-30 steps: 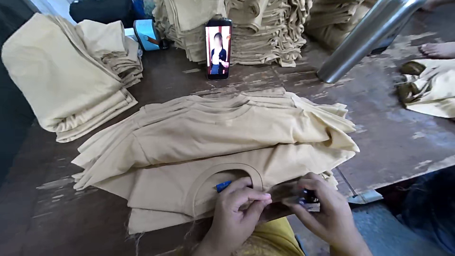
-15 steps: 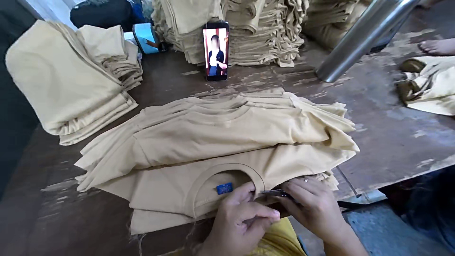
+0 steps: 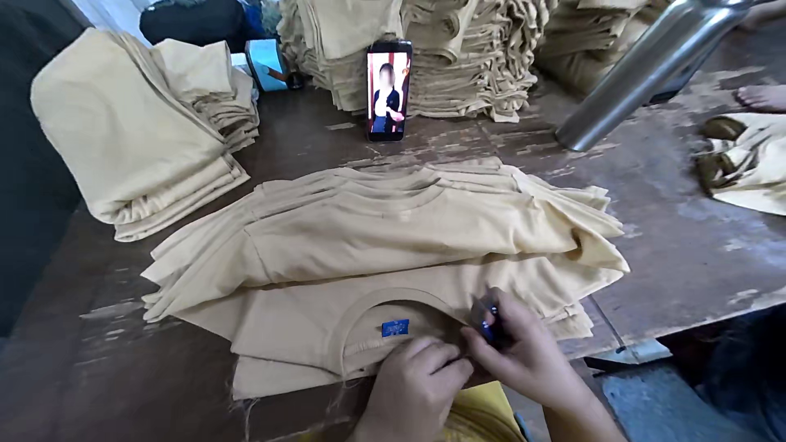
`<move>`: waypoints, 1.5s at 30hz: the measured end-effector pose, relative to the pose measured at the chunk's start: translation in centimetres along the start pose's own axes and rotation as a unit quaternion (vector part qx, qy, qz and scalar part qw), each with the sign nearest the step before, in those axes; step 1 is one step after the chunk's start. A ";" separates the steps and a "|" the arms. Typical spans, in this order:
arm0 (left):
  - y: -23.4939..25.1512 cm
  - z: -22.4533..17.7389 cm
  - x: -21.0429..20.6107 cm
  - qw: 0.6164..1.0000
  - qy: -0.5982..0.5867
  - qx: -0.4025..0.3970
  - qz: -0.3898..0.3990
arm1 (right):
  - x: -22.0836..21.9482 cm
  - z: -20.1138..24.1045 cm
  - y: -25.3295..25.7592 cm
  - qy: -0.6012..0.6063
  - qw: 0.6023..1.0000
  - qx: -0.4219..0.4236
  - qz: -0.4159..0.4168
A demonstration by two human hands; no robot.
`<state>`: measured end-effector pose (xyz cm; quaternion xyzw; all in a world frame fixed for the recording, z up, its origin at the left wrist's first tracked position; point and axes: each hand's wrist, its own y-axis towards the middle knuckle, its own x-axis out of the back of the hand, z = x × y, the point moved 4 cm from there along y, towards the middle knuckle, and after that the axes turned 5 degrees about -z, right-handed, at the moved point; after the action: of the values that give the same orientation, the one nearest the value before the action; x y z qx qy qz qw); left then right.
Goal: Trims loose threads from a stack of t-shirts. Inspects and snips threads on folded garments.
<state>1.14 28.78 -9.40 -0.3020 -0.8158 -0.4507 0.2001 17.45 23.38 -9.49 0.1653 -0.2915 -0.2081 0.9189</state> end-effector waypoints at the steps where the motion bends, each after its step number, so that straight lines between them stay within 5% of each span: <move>1: 0.0 0.3 0.1 0.999 -0.027 0.018 -0.022 | 0.2 -0.2 -0.2 0.030 0.999 0.000 -0.031; 7: 0.2 1.5 0.8 0.957 -0.189 0.183 -0.118 | 0.0 -0.1 -0.2 0.202 0.970 -0.027 -0.136; 11: 0.4 1.3 -0.1 0.938 -0.263 0.199 -0.106 | -0.6 -1.1 -0.3 0.312 0.939 -0.059 -0.136; 15: 0.1 0.5 -0.7 0.898 -0.363 0.233 -0.082 | 1.8 -1.1 -0.9 0.055 0.998 -0.004 -0.041; 18: -0.2 0.1 -0.1 0.900 -0.359 0.228 -0.100 | 4.1 -0.7 -1.6 -0.124 0.991 0.040 0.040; 27: 0.2 -0.5 0.6 0.943 -0.267 0.172 -0.098 | 2.0 0.8 -2.9 -0.278 0.955 0.075 0.074; 29: 0.3 -0.8 1.3 0.963 -0.227 0.144 -0.022 | 1.7 0.9 -2.8 -0.282 0.955 0.072 0.063; 31: -0.1 -1.4 2.4 0.967 -0.143 0.112 0.177 | 1.9 1.1 -2.5 -0.266 0.961 0.064 0.045; 33: -0.8 -2.0 3.2 0.919 -0.110 0.112 0.361 | 2.2 1.5 -2.1 -0.236 0.970 0.049 0.011; 34: -0.8 -2.0 3.5 0.914 -0.109 0.110 0.375 | 2.2 1.7 -1.8 -0.223 0.974 0.045 -0.012; 39: 1.0 -1.5 4.3 0.978 -0.089 0.096 0.161 | -0.8 1.5 -0.6 -0.157 0.984 0.031 -0.074; 42: 1.5 -0.5 3.5 0.989 -0.018 0.141 0.045 | -1.7 1.0 -1.0 -0.015 0.997 0.029 -0.076; 45: 1.7 0.2 2.0 0.987 -0.013 0.161 0.010 | -1.4 0.6 -1.5 0.125 0.989 -0.004 -0.085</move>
<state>0.84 30.28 -7.29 -0.2795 -0.8773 -0.3074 0.2403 15.61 22.67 -10.30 0.2101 -0.1587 -0.2650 0.9276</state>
